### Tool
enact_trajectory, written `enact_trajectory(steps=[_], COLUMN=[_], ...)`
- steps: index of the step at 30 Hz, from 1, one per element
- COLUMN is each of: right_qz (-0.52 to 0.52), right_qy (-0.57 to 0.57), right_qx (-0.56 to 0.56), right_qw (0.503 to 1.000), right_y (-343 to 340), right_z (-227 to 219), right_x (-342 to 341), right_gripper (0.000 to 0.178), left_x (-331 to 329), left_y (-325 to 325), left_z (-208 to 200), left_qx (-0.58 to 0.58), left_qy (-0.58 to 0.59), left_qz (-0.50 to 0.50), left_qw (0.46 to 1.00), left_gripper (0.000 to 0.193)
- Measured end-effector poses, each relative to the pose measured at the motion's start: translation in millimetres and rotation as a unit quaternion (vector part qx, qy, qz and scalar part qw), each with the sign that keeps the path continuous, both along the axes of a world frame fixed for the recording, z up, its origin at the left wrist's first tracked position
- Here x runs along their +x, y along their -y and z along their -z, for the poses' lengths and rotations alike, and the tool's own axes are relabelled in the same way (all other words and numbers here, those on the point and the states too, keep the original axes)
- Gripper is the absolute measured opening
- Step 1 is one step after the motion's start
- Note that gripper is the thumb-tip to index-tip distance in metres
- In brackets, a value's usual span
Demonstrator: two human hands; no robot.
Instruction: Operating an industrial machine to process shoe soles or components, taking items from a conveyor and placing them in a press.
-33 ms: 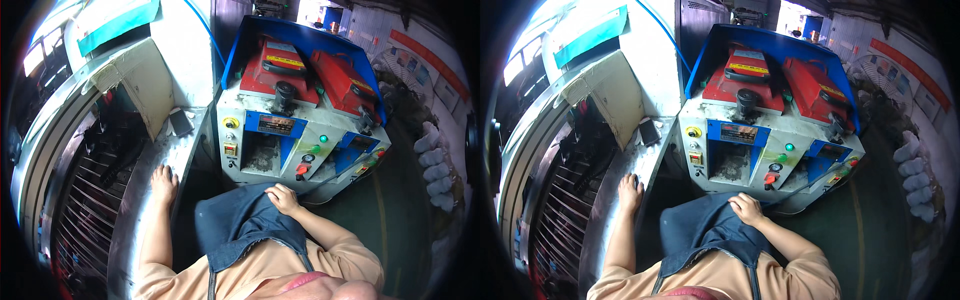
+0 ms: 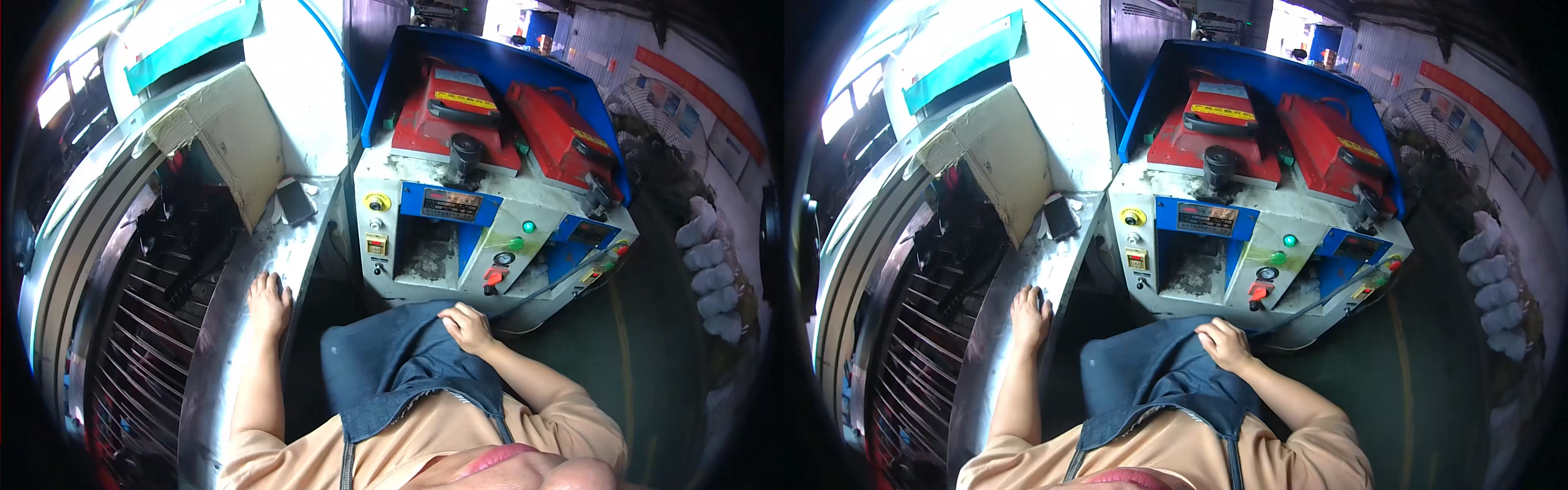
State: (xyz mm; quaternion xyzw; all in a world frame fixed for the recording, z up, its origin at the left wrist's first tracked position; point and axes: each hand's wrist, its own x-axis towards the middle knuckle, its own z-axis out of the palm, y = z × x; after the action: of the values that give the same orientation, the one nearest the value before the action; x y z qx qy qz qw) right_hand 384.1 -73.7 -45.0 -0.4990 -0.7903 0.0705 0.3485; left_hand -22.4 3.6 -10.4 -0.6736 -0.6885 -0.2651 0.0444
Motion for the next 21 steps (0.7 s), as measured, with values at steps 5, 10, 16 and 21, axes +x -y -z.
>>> enact_trajectory(steps=[5,10,16,21], right_qz=[0.063,0.144,0.134,0.122], right_qy=[-0.003,-0.002,-0.029,-0.055], right_qx=[-0.018,-0.01,0.053,0.073], right_qw=[0.998,0.99,0.989,0.988], right_y=[47,79,77,66], right_z=[0,12,32,45], right_x=[12,32,70,82], right_gripper=[0.006,0.006,0.004,0.009], left_x=[0,-8,-4,-17], left_y=[3,5,-9,-20], left_z=[4,8,9,20], left_qx=[-0.005,0.006,0.032,0.004], left_qy=[0.011,0.001,-0.062,-0.089], left_qz=[-0.01,0.006,0.022,0.031], left_qw=[1.0,1.0,0.997,0.996], left_gripper=[0.041,0.039,0.035,0.038])
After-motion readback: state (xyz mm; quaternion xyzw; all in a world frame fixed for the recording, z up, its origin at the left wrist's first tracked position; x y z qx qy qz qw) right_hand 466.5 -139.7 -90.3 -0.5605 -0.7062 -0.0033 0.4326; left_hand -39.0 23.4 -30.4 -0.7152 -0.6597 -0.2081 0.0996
